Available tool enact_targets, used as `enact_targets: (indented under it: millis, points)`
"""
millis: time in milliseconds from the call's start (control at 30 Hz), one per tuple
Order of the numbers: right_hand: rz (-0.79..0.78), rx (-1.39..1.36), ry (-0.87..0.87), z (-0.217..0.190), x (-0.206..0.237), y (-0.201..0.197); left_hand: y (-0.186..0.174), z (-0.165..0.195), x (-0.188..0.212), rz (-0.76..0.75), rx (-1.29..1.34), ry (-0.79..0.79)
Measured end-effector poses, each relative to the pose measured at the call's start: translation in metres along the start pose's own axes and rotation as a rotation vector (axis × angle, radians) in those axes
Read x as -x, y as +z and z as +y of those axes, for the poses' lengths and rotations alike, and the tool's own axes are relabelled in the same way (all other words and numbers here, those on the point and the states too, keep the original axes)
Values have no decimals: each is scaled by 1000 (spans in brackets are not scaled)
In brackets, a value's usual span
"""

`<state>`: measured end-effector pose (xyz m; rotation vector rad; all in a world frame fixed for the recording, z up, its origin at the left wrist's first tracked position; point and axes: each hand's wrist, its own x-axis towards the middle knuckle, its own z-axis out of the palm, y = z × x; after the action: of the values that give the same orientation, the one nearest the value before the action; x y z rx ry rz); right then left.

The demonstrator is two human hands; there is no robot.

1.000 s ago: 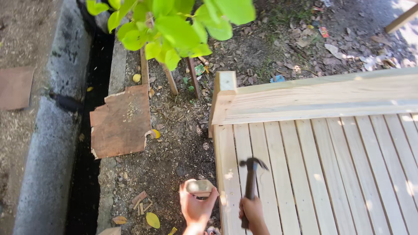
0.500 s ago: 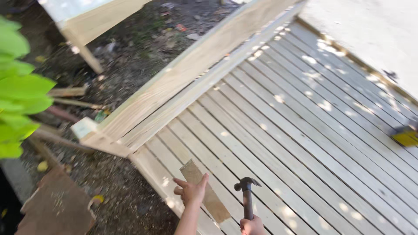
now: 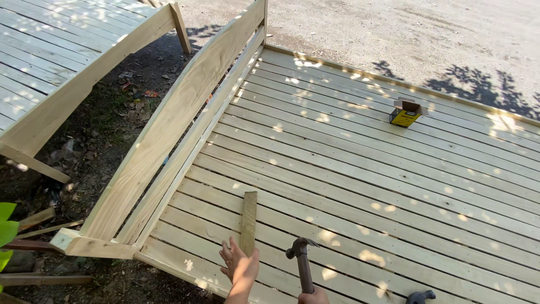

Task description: The person hammers nails into the wooden slats of a bed frame outdoors, holding a concrete block in one hand and a claw hammer in the other. They later pour nails from a cardboard box onto the frame, pick one up, and hammer it near the headboard.

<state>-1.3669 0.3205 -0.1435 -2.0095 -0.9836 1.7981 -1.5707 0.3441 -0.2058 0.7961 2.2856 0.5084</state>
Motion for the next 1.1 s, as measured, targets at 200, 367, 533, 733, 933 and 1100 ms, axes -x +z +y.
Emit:
enact_targets:
  millis: [200, 367, 533, 733, 933, 1100]
  points:
    - [-66, -125, 64, 4, 64, 5, -21, 15, 70, -303, 123, 212]
    - [-99, -274, 55, 28, 111, 0, -25, 37, 123, -518, 35, 336]
    - [-50, -394, -127, 38, 126, -23, -9, 70, 168, -878, 191, 244]
    - [89, -388, -227, 46, 91, -64, 54, 107, 179, -808, 599, 291]
    - [-39, -638, -51, 52, 8, -100, 110, 136, 148, -652, 388, 457]
    - [71, -637, -219, 50, -90, -124, 172, 171, 82, -702, 324, 500]
